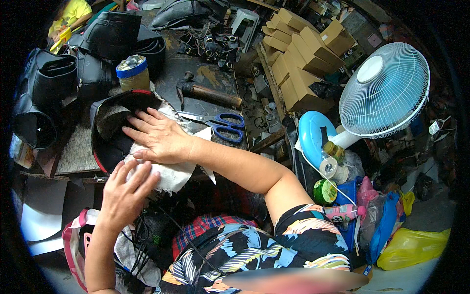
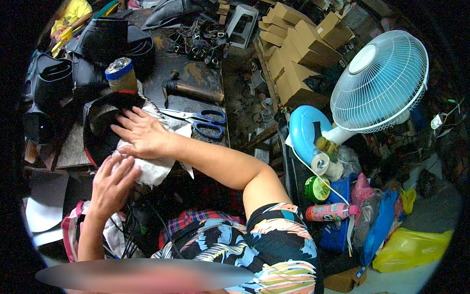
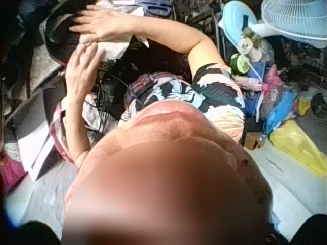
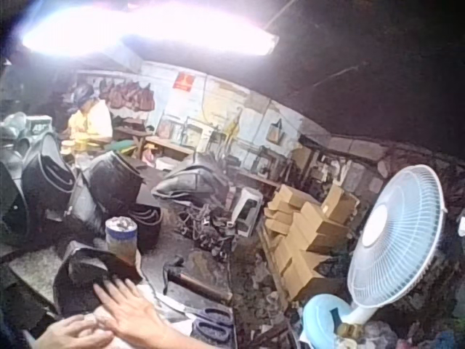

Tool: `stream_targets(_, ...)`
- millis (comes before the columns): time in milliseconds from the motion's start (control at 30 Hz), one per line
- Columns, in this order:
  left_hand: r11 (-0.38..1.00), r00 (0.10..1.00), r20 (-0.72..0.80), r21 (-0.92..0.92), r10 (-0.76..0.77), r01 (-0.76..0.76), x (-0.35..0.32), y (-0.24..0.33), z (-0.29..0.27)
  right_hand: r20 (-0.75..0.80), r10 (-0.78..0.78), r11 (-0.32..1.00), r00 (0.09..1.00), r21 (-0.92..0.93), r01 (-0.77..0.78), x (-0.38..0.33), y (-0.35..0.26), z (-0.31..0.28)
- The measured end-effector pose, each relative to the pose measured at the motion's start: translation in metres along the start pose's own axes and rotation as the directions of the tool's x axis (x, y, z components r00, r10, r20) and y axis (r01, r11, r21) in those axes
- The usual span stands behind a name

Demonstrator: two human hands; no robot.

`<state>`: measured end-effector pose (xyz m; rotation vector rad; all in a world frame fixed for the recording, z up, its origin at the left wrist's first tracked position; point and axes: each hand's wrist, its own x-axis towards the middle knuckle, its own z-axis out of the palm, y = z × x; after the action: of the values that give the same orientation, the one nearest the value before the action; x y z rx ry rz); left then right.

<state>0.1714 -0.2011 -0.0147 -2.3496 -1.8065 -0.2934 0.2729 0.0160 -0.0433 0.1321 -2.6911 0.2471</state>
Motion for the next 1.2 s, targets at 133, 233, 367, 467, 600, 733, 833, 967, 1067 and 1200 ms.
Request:
stream_targets(133,0.932,0.884,-0.342,0.055,-0.319,0.358,0.021,-0.011,0.008,-0.027,-0.009,1.000,1.000,-0.013,0.009,0.001,0.001,-0.002)
stream_targets(233,0.911,0.900,-0.171,0.027,-0.402,0.412,0.038,-0.016,0.012,-0.007,0.019,0.999,1.000,0.034,-0.019,0.000,0.009,-0.005)
stream_targets(367,0.917,0.921,-0.106,-0.186,-0.376,0.353,0.030,-0.016,0.010,0.107,0.034,0.992,0.994,0.119,-0.047,-0.015,0.013,-0.005)
stream_targets(467,0.784,0.843,-0.152,-0.482,-0.516,0.393,0.020,-0.018,0.013,0.074,0.025,0.985,0.997,0.171,-0.037,-0.022,0.016,-0.004)
stream_targets(600,0.773,0.810,-0.146,-0.434,-0.568,0.463,0.021,-0.025,0.020,0.037,-0.087,0.989,0.995,0.125,0.082,-0.024,0.020,-0.006)
stream_targets(733,0.842,0.862,-0.101,-0.299,-0.496,0.449,0.026,-0.026,0.014,0.124,-0.178,0.977,0.976,0.140,0.160,-0.036,0.020,-0.016)
stream_targets(833,0.839,0.864,-0.078,-0.296,-0.498,0.457,0.029,-0.020,0.005,0.164,-0.152,0.980,0.975,0.152,0.128,-0.052,0.015,-0.026)
stream_targets(967,0.911,0.909,-0.109,-0.140,-0.403,0.388,0.046,-0.018,-0.010,0.204,-0.061,0.994,0.977,0.102,0.040,-0.078,0.005,-0.039)
stream_targets(1067,0.929,0.943,0.019,-0.164,-0.334,0.332,0.071,-0.029,-0.026,0.220,-0.040,0.997,0.975,0.070,0.025,-0.086,0.002,-0.041)
stream_targets(1200,0.975,0.979,-0.024,-0.097,-0.205,0.201,0.118,-0.046,-0.018,0.258,-0.029,0.999,0.966,0.038,0.020,-0.085,0.002,-0.039)
